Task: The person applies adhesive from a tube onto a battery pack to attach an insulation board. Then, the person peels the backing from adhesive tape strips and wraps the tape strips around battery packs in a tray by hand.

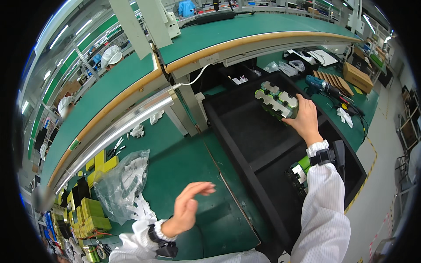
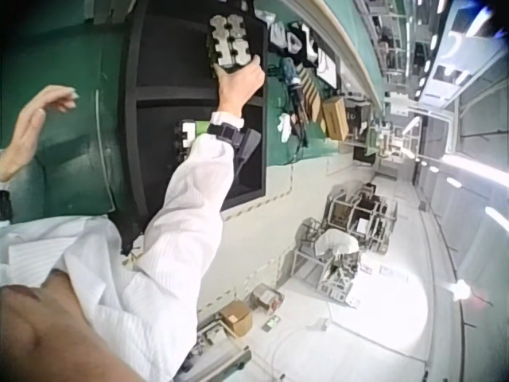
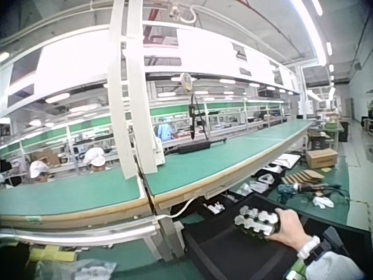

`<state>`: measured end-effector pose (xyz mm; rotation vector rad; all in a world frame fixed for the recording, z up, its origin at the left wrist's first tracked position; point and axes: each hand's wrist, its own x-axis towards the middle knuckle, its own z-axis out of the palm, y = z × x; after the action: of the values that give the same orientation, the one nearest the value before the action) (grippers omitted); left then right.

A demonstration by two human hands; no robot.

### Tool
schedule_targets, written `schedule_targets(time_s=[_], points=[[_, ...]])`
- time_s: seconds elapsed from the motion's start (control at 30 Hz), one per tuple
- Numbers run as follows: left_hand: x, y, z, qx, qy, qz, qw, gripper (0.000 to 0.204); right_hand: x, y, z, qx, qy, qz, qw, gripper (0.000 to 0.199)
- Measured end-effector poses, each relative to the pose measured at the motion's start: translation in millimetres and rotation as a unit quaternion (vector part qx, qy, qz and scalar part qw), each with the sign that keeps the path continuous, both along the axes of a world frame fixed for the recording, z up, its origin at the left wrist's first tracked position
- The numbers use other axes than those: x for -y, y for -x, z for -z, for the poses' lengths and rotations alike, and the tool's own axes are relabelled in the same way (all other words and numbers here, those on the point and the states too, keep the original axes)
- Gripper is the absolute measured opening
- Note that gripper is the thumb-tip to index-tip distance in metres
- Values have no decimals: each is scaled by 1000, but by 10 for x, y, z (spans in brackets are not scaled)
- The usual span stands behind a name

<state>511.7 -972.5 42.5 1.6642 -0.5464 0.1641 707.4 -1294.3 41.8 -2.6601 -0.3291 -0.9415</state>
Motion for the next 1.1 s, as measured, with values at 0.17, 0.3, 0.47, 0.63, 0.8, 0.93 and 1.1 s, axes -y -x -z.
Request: schedule_targets(time_s=[0.17, 0.3, 0.47, 0.63, 0.8, 0.93, 1.1], points=[[-479, 535, 32, -65, -3, -116, 991, 46, -148, 40, -33, -17, 49, 16, 999, 91], [-629, 709, 52, -98, 0, -184, 978, 46, -130, 60, -33, -20, 74, 12, 997, 93], [-698, 862, 9, -96, 4, -221, 971, 42, -202, 118, -18, -4, 91, 10, 996, 94], [-753, 994, -56, -121, 10, -241, 963, 39, -222, 219, -76, -139, 78, -24, 987, 105], [-940, 1257, 16, -168, 15, -270, 948, 40, 263, 520, -804, -176, 98, -57, 978, 97], [-1002, 1409, 21, -200, 35, -269, 942, 40, 408, 1201, -1364, -232, -70, -59, 968, 83], [-888, 1535, -8, -208, 34, -206, 956, 38, 804, 2063, -1249, -369, -147, -3, 918, 55]])
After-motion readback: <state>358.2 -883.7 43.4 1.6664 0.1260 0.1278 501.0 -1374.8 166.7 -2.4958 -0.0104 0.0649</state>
